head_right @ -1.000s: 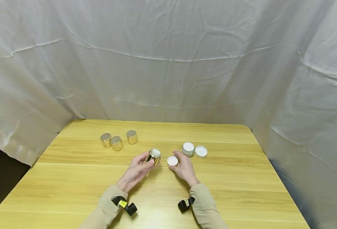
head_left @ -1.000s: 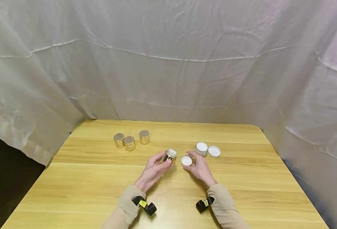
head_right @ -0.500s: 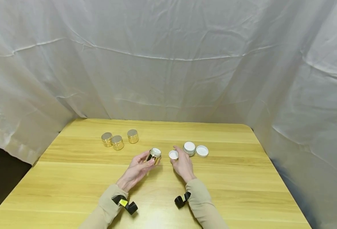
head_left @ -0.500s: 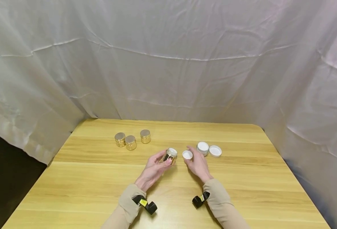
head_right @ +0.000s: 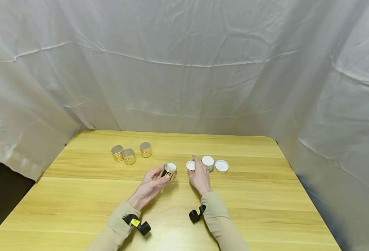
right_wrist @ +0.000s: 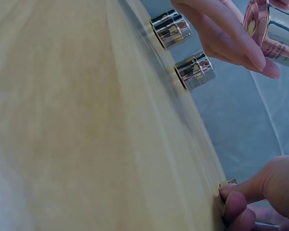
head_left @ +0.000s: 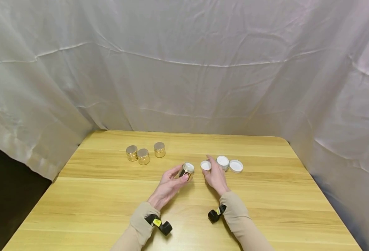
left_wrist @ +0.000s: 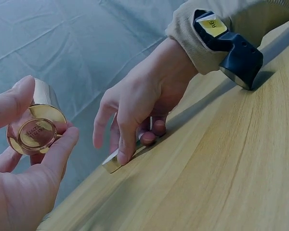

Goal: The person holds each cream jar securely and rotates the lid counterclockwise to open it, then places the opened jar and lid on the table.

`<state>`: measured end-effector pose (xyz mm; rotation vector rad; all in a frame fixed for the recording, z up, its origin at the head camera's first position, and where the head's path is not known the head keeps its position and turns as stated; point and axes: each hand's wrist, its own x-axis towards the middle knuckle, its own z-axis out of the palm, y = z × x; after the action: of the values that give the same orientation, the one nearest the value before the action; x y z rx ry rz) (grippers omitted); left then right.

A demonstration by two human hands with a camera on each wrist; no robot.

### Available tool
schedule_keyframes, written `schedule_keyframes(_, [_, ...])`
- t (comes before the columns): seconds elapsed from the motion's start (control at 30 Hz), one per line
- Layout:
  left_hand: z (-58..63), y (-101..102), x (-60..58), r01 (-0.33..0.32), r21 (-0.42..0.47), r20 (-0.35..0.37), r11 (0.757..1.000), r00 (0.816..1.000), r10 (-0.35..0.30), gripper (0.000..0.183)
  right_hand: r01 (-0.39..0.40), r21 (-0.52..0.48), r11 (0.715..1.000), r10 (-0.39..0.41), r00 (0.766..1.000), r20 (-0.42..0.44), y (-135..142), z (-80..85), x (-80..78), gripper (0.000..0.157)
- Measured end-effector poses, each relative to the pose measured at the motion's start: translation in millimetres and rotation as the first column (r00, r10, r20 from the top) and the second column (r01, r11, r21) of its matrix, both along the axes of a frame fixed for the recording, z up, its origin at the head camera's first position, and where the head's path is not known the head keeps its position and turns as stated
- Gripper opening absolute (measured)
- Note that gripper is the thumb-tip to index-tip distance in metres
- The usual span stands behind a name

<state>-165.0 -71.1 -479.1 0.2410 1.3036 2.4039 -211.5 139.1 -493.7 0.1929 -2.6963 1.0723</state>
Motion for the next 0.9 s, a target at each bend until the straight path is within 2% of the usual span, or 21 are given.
schedule_keyframes(0.27, [0.4, 1, -0.5, -0.004, 0.012, 0.000, 1.000, 1.000, 0.004, 0.073, 0.005, -0.010, 1.000, -0.005, 1.000, 0.000, 2, 0.5, 2.2, 0.066])
schedule_keyframes(0.57, [-0.2, 1, -0.7, -0.018, 0.044, 0.005, 0.999, 1.000, 0.017, 0.071, -0.040, -0.132, 0.991, 0.043, 0.999, 0.019, 8, 2.2, 19.9, 0.071])
schedule_keyframes(0.77, [-1.3, 0, -0.7, -0.048, 0.030, 0.029, 0.998, 0.998, 0.048, 0.072, -0.049, -0.241, 0.969, 0.055, 0.998, 0.019, 8, 2.1, 27.5, 0.066])
schedule_keyframes(0.9, [-2.8, 0, -1.0, -0.073, -0.020, 0.022, 0.997, 0.997, 0.074, 0.069, -0.062, -0.302, 0.951, 0.059, 0.998, -0.020, 8, -1.3, 30.3, 0.052])
